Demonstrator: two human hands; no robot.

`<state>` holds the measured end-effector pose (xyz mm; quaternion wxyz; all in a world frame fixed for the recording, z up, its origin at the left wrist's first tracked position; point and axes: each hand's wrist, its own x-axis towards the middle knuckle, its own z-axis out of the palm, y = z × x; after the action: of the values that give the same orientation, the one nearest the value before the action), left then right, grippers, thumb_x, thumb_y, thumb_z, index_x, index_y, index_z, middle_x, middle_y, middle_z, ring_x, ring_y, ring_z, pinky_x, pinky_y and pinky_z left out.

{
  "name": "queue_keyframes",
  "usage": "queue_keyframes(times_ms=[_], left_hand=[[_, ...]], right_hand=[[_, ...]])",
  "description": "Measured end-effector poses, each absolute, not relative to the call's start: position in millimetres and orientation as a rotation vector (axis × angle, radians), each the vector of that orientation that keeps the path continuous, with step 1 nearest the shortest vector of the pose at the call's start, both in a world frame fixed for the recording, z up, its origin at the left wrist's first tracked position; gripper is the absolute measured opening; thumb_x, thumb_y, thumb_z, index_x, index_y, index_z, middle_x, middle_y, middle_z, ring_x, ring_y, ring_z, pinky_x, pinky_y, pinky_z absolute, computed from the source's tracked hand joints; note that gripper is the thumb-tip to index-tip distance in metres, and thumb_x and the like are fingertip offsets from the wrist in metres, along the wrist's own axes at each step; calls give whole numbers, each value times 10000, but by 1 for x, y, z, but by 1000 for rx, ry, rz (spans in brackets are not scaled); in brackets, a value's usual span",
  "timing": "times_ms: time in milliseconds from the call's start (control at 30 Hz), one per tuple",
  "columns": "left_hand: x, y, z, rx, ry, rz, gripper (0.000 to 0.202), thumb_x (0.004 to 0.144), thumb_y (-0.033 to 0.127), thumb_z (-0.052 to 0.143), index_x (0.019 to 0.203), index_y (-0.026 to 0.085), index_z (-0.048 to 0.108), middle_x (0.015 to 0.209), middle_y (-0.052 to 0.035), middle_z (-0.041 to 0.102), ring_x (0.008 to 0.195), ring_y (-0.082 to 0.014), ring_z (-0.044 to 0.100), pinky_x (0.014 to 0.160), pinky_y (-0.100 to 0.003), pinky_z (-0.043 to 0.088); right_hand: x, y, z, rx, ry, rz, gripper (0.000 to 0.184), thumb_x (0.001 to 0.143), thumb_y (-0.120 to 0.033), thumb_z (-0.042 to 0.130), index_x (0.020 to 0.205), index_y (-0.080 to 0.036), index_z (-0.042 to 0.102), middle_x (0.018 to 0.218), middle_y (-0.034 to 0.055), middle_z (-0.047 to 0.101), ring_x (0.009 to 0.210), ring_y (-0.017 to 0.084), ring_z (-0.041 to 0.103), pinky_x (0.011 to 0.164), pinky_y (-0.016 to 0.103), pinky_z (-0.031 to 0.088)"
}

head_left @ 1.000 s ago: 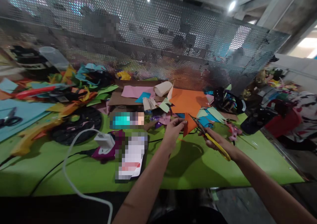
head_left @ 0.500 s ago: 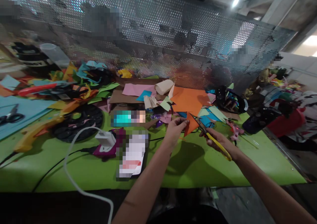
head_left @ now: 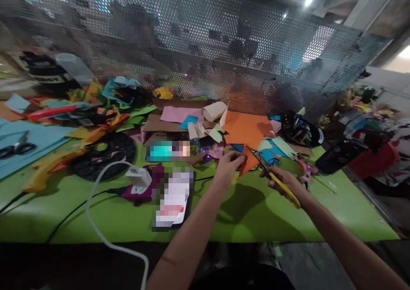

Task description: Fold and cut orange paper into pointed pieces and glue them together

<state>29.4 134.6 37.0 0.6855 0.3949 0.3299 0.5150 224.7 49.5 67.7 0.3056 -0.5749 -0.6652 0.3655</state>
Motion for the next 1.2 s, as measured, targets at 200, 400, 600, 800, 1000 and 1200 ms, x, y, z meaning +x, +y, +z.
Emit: queue_keyframes(times_ms=[200,400,600,800,1000,1200], left_hand=[[30,135,35,838,720,1157,210,578,269,828,668,159,674,675,7,635,622,-90,537,620,-216,416],[29,136,35,846,702,1142,220,586,276,830,651,157,656,636,16,610,584,-83,513,587,-215,397],[29,135,35,854,691,1127,212,588,281,814,663,157,659,638,12,608,585,-87,519,584,-218,398],[32,135,34,920,709,1045,239,568,290,834,636,151,650,623,7,603,591,-96,519,589,-228,403],[33,133,31,902,707,1031,272,565,322,840,664,147,658,652,8,609,601,-89,520,598,-221,397],[34,133,31,879,684,1036,270,566,323,834,658,150,648,662,1,614,606,-92,530,604,-222,406]], right_hand=[[225,50,65,-1568,-1749,951,402,761,-546,677,951,-192,684,739,18,584,546,121,467,483,236,363],[227,53,59,-1588,-1803,873,426,766,-585,651,921,-190,690,775,30,623,588,136,516,500,234,386],[229,50,62,-1527,-1868,829,462,798,-620,617,971,-199,697,854,53,657,750,200,596,639,285,473],[227,46,63,-1503,-1880,883,531,816,-683,565,1054,-214,641,887,46,599,711,172,552,599,267,493],[222,52,59,-1532,-1742,996,526,776,-688,603,1003,-214,638,746,-6,529,511,106,437,432,224,390],[220,51,54,-1597,-1693,886,427,782,-625,642,853,-204,639,567,-39,456,456,103,393,417,229,311]])
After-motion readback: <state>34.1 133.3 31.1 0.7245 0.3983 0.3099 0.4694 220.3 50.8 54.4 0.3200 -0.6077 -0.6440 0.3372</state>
